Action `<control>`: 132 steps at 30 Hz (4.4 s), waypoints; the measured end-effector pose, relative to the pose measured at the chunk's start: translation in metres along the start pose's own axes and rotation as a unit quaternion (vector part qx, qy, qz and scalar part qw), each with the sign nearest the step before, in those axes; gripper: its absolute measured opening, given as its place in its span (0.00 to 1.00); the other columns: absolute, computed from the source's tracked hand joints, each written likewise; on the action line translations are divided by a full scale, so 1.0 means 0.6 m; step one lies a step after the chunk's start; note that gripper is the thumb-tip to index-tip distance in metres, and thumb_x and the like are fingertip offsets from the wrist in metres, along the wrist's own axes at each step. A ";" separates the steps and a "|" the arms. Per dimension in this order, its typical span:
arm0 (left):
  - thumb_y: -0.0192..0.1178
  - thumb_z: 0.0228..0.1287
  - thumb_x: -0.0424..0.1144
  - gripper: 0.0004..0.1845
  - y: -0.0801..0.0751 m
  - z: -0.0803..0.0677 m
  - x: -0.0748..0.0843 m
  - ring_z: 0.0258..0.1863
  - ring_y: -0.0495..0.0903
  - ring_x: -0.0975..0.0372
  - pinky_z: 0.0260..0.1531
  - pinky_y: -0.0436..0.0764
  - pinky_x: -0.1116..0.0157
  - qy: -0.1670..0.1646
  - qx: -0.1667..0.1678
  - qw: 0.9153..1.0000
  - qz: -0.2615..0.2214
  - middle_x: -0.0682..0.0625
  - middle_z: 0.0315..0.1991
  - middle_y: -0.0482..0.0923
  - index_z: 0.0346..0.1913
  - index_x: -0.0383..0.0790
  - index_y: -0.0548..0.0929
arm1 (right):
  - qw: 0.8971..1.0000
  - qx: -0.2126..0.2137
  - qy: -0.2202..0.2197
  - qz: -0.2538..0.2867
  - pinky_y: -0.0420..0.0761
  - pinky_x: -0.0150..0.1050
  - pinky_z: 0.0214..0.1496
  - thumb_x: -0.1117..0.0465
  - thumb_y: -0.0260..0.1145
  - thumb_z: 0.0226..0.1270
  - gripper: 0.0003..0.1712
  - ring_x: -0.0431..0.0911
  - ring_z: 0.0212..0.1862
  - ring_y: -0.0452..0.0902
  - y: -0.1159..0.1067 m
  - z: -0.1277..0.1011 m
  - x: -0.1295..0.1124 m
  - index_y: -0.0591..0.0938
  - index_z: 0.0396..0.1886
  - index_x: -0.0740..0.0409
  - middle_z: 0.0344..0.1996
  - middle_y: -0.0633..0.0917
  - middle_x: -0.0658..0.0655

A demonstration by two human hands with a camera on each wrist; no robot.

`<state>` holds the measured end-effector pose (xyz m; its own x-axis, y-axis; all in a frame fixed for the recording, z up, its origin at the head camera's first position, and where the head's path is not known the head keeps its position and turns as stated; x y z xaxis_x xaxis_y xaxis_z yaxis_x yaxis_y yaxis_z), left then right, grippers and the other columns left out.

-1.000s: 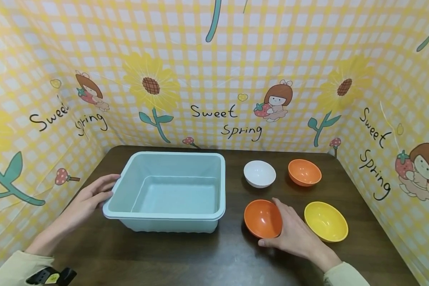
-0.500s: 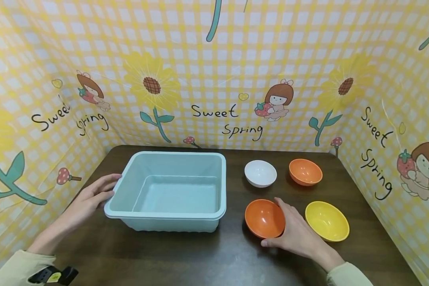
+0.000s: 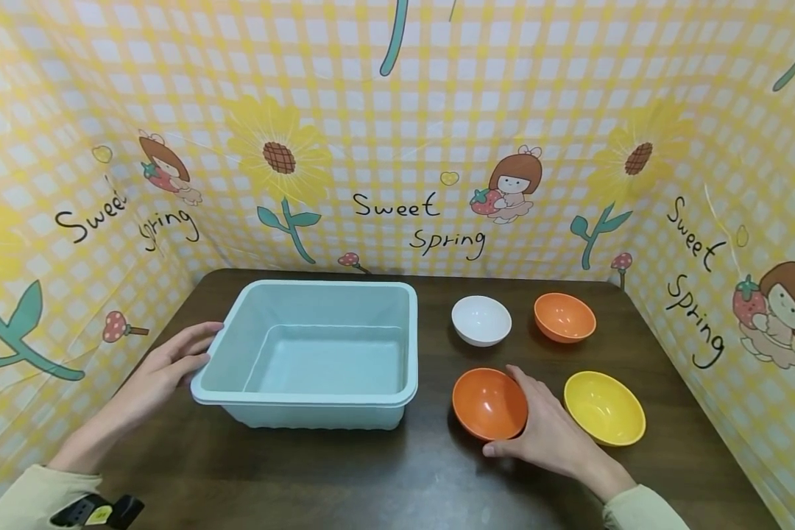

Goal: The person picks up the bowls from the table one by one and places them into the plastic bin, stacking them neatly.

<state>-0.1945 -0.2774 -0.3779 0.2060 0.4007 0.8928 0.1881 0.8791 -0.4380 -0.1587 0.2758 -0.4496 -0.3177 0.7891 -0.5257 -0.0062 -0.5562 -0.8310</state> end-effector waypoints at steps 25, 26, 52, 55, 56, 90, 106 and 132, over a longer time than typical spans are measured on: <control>0.46 0.84 0.31 0.27 0.001 -0.001 0.001 0.57 0.77 0.76 0.47 0.83 0.68 0.000 -0.002 1.000 -0.024 0.25 0.74 0.64 0.80 0.27 0.57 | 1.000 0.014 0.010 0.012 0.79 0.60 0.55 0.33 0.88 0.38 0.72 0.58 0.59 0.77 0.012 0.001 0.005 0.67 0.77 0.64 0.62 0.80 0.65; 0.46 0.85 0.31 0.27 0.001 -0.001 0.001 0.57 0.77 0.76 0.47 0.83 0.68 0.000 -0.002 1.000 -0.024 0.25 0.74 0.64 0.80 0.27 0.57 | 1.000 0.017 0.009 0.011 0.79 0.60 0.55 0.33 0.88 0.39 0.71 0.58 0.59 0.77 0.012 0.001 0.005 0.67 0.77 0.64 0.62 0.80 0.65; 0.46 0.84 0.31 0.27 0.000 -0.001 0.003 0.58 0.76 0.76 0.47 0.82 0.68 -0.001 -0.002 1.000 -0.019 0.26 0.75 0.64 0.80 0.28 0.58 | 0.994 0.064 0.055 0.063 0.74 0.64 0.61 0.39 0.89 0.44 0.69 0.59 0.66 0.71 -0.010 0.009 -0.016 0.63 0.80 0.60 0.71 0.74 0.63; 0.46 0.84 0.31 0.27 0.001 -0.001 0.002 0.58 0.76 0.76 0.48 0.82 0.69 0.001 -0.003 1.000 -0.021 0.26 0.75 0.64 0.80 0.28 0.58 | 0.994 0.075 0.050 0.063 0.74 0.62 0.60 0.38 0.89 0.43 0.69 0.58 0.66 0.72 -0.021 0.012 -0.021 0.64 0.80 0.58 0.71 0.74 0.62; 0.46 0.84 0.31 0.27 0.001 -0.001 0.002 0.58 0.76 0.75 0.48 0.82 0.69 0.001 -0.002 1.000 -0.021 0.26 0.75 0.64 0.80 0.28 0.58 | 0.994 0.078 0.049 0.064 0.74 0.61 0.60 0.38 0.89 0.43 0.69 0.58 0.66 0.73 -0.025 0.013 -0.023 0.64 0.80 0.57 0.71 0.74 0.62; 0.47 0.86 0.35 0.27 0.002 0.004 0.000 0.60 0.76 0.73 0.46 0.83 0.65 -0.027 0.000 0.999 -0.033 0.27 0.77 0.60 0.80 0.31 0.58 | 0.992 0.087 0.052 0.081 0.73 0.61 0.60 0.38 0.88 0.46 0.67 0.57 0.68 0.71 -0.082 0.036 -0.074 0.63 0.82 0.52 0.72 0.74 0.61; 0.46 0.86 0.35 0.27 0.004 0.008 0.001 0.66 0.75 0.57 0.47 0.83 0.65 -0.035 -0.007 0.999 -0.033 0.27 0.78 0.59 0.80 0.31 0.56 | 0.992 0.078 0.041 0.092 0.74 0.63 0.60 0.38 0.87 0.47 0.67 0.56 0.67 0.72 -0.101 0.059 -0.110 0.62 0.82 0.51 0.73 0.74 0.59; 0.44 0.86 0.35 0.26 0.004 0.007 0.001 0.70 0.71 0.47 0.48 0.82 0.66 -0.035 -0.011 0.999 -0.040 0.28 0.79 0.58 0.80 0.32 0.57 | 0.989 0.076 -0.002 0.126 0.76 0.57 0.58 0.41 0.89 0.44 0.66 0.51 0.64 0.71 -0.105 0.098 -0.172 0.65 0.81 0.47 0.70 0.76 0.53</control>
<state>-0.1980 -0.2740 -0.3779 0.1222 0.3466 0.9300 0.2217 0.9039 -0.3659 -0.1815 0.2142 -0.3322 -0.3304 0.6198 -0.7118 -0.0688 -0.7680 -0.6367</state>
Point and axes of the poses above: each hand's wrist, its own z-axis towards the middle knuckle, its own y-axis out of the palm, x = y × z, the point moved 2 cm from there along z, towards the middle knuckle
